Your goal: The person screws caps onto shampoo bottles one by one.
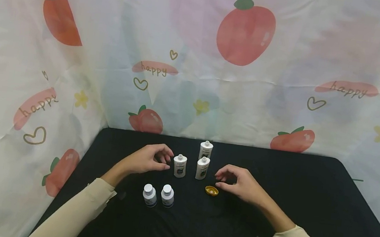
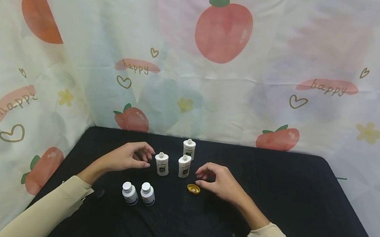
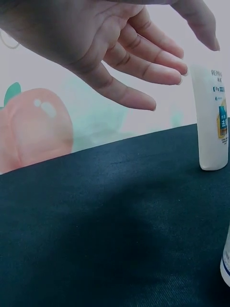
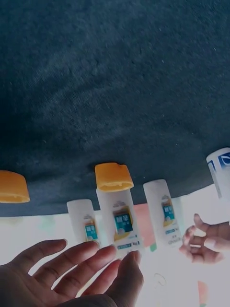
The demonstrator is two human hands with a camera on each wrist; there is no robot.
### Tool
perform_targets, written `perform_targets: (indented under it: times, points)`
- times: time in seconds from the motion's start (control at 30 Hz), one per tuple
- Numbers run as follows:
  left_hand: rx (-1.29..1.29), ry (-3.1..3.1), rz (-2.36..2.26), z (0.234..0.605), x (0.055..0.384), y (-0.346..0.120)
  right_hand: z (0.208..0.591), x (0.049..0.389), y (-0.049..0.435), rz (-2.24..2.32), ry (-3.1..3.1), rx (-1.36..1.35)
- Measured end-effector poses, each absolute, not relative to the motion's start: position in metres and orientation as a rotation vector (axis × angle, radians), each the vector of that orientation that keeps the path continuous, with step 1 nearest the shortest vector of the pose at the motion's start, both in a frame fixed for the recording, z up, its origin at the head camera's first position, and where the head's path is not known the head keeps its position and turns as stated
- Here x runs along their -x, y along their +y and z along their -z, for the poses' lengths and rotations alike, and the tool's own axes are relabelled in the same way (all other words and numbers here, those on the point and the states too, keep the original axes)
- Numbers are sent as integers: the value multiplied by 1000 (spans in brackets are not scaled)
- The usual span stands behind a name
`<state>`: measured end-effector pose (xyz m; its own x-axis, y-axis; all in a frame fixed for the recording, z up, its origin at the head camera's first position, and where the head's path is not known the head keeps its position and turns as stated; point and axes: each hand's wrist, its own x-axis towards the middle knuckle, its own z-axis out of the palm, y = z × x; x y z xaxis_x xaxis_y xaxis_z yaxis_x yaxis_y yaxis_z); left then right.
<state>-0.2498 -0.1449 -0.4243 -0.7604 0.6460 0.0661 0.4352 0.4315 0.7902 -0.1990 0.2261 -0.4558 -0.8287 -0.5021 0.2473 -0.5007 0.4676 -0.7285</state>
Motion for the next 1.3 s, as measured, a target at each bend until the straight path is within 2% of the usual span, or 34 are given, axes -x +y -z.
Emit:
perform_targets:
  times: [0.6, 1.3]
  points:
    - [-956, 2475, -1177, 428, 263, -133, 472, 194, 234, 1333, 2647, 806]
    - [-984, 2425, -1232, 440, 269, -121, 486, 192, 225, 1351, 2685, 806]
